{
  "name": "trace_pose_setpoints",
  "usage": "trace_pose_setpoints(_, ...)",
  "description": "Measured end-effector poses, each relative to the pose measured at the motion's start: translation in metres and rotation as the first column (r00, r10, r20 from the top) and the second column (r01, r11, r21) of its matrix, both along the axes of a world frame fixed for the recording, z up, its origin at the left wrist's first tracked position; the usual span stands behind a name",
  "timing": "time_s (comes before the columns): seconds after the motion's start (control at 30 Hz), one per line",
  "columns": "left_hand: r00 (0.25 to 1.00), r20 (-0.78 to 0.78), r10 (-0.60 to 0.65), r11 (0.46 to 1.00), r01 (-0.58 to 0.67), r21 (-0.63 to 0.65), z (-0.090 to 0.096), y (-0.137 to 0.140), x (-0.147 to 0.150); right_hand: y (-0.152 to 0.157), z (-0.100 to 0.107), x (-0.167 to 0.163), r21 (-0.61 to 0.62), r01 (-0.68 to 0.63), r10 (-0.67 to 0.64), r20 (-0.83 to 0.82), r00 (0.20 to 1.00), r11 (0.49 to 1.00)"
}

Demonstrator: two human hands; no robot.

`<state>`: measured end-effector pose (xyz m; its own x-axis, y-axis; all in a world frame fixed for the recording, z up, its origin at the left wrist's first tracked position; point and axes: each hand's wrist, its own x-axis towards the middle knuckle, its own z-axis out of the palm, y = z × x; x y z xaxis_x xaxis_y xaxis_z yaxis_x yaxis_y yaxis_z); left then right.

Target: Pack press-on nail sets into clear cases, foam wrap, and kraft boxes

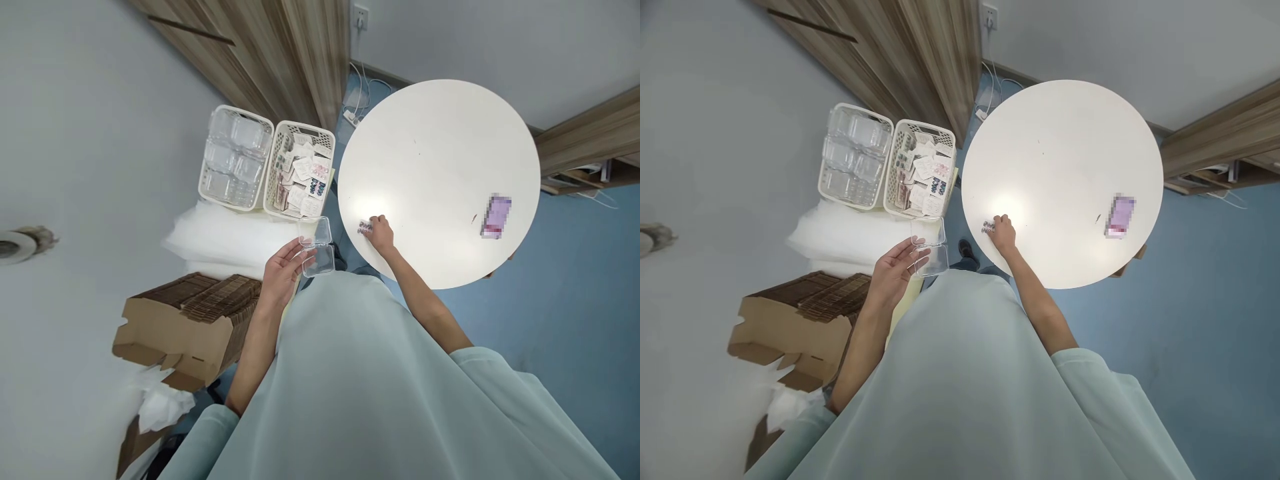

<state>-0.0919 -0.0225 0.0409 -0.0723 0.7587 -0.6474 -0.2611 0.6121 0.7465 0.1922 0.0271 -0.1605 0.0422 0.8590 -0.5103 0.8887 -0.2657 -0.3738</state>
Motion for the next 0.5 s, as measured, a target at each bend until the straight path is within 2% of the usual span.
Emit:
trace_pose_setpoints(0.1,1.0,0.009,0.003,1.0,-0.003,0.005,0.0,0.005,-0.005,-0.002,0.0,-0.005,0.002,-0.002,0.002,0.006,1.0,1.0)
trace_pose_setpoints(0.27,1.0,0.023,-0.016,0.999,0.015,0.031,-0.003,0.011,-0.001,-0.009,0.01,0.0,-0.039,0.1,-0.103,-0.069,0.992,0.994)
trace_pose_setpoints(0.4,0.996,0.073,-0.043,0.999,0.041,0.025,-0.01,0.013,0.014,-0.017,0.032,0.015,0.02,0.161,-0.155,-0.191,0.969,0.987)
trace_pose_setpoints(0.5,0.989,0.125,-0.081,0.997,0.08,0.009,-0.015,0.013,0.032,-0.024,0.058,0.033,0.095,0.235,-0.198,-0.3,0.933,0.967)
